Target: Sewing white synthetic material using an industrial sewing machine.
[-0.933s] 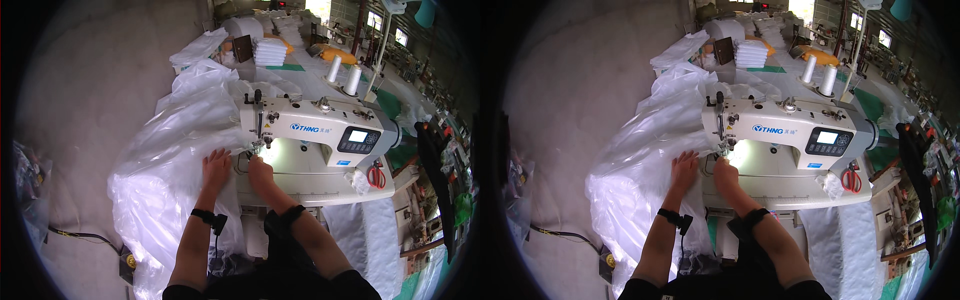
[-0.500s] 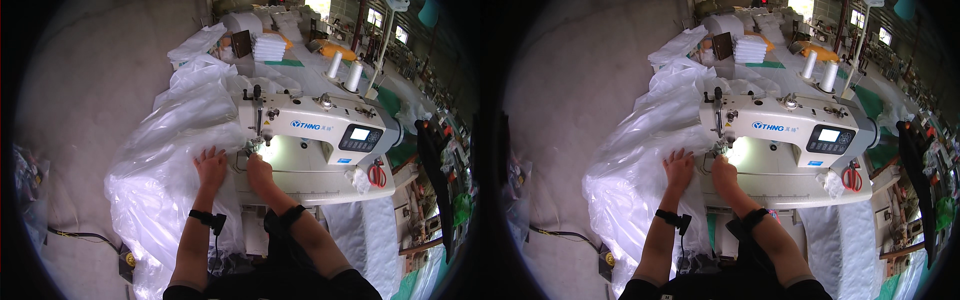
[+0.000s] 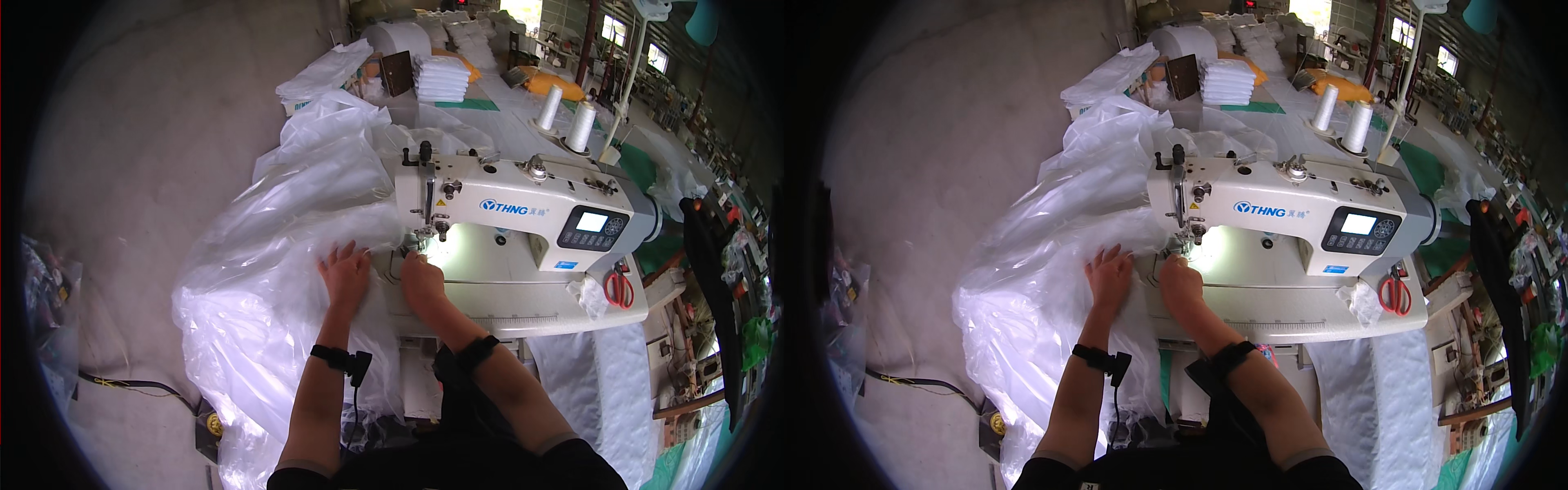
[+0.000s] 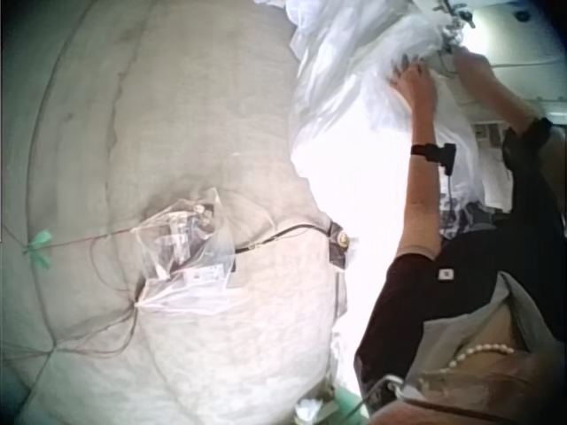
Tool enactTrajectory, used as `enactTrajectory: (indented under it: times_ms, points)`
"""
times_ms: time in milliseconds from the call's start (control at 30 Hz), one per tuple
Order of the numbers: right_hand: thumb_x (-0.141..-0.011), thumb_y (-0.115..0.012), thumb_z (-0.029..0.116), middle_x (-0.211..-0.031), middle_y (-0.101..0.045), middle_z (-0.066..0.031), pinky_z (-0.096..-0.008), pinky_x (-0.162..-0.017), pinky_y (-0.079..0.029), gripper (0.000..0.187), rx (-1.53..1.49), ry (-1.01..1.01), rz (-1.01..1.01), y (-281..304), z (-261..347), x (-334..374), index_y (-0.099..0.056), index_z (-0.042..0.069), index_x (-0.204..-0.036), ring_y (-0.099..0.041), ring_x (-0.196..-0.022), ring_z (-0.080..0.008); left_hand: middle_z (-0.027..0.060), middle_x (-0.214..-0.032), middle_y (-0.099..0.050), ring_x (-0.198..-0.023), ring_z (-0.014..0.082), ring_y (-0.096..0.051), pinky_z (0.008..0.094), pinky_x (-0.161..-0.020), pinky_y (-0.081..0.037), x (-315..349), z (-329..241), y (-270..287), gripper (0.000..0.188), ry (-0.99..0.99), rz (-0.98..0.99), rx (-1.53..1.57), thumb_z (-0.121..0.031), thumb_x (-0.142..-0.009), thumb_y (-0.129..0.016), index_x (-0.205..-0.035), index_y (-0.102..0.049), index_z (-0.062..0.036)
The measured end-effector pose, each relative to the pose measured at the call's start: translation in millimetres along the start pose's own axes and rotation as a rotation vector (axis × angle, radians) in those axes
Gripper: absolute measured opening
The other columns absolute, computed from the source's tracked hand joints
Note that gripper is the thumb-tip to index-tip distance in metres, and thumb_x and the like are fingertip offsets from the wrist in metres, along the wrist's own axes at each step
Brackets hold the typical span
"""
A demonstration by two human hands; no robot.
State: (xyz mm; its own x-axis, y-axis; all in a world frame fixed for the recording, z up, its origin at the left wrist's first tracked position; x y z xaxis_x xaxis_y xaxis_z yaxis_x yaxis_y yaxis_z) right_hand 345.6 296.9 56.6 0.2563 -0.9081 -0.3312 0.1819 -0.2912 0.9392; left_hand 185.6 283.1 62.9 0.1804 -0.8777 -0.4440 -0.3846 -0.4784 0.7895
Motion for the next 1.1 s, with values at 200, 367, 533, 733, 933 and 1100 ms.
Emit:
enactTrajectory:
  times_ms: [200,367,533,733,933,1100]
  points:
    - [-0.081,-0.056,0.012,-0.088,-0.064,-0.0144,-0.0307,-0.056,-0.055,0.029,-0.002,-0.038,0.081,4.4,3.2,2.7,-0.052,-0.007,-0.101,-0.067,-0.073,-0.0228,0.0068,-0.126,-0.057,-0.128,0.0316,-0.038,0.057,-0.108,-0.012,-0.9,2.4,-0.6,0.029,0.017,0.002,0.028,-0.033,-0.09,-0.051,-0.104,-0.069,-0.0162]
    - [-0.08,-0.056,0.012,-0.087,-0.063,-0.0142,-0.0311,-0.057,-0.055,0.028,-0.06,-0.038,0.049,4.5,2.5,3.4,-0.053,-0.007,-0.101,-0.067,-0.073,-0.0227,0.0065,-0.126,-0.057,-0.128,0.0312,-0.039,0.0562,-0.108,-0.013,-0.4,2.0,-0.2,0.029,0.022,-0.008,0.032,-0.034,-0.089,-0.051,-0.104,-0.069,-0.016]
    - [-0.08,-0.056,0.012,-0.086,-0.063,-0.0135,-0.0304,-0.057,-0.055,0.025,-0.053,-0.011,0.018,2.8,3.1,-4.2,-0.054,-0.006,-0.098,-0.067,-0.072,-0.0224,0.0059,-0.126,-0.057,-0.128,0.0308,-0.039,0.0554,-0.108,-0.013,-0.8,5.6,-3.0,0.029,0.036,0.001,0.041,-0.034,-0.089,-0.051,-0.104,-0.069,-0.016]
    - [-0.08,-0.055,0.008,-0.085,-0.063,-0.0149,-0.036,-0.058,-0.054,0.014,-0.145,-0.04,0.027,6.5,-26.0,8.6,-0.054,0.0,-0.091,-0.067,-0.071,-0.0272,0.005,-0.127,-0.056,-0.126,0.0305,-0.041,0.0557,-0.107,-0.015,13.8,7.5,0.7,0.032,0.027,0.063,-0.046,-0.036,-0.09,-0.049,-0.104,-0.069,-0.0162]
    - [-0.081,-0.06,0.022,-0.084,-0.058,-0.005,-0.031,-0.059,-0.05,0.02,0.217,-0.136,-0.11,28.7,-84.3,38.2,-0.061,0.005,-0.091,-0.06,-0.076,-0.0169,0.0058,-0.122,-0.059,-0.12,0.029,-0.047,0.0535,-0.103,-0.025,74.3,-9.7,41.2,0.031,-0.039,0.17,-0.156,-0.033,-0.089,-0.051,-0.1,-0.07,-0.0121]
    - [-0.08,-0.063,0.034,-0.087,-0.056,-0.0053,-0.0362,-0.067,-0.043,0.032,0.217,-0.137,-0.202,52.5,-97.5,52.7,-0.062,0.005,-0.094,-0.053,-0.084,-0.0206,0.0141,-0.078,-0.065,-0.079,0.0335,-0.063,0.0438,-0.073,-0.048,107.7,-52.8,74.7,0.027,-0.27,0.425,-0.244,-0.03,-0.084,-0.052,-0.076,-0.066,-0.0088]
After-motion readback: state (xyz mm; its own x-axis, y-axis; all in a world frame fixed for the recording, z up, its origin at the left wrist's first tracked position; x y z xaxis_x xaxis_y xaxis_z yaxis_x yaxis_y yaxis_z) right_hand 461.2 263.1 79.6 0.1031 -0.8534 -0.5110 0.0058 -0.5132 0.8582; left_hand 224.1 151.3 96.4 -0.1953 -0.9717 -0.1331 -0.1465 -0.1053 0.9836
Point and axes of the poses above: each hand's wrist, its own x-axis away from the middle knuckle, its own y-axis out of the back of the hand, z = x × y, the point moved 5 cm from there along -x, towards the middle knuckle
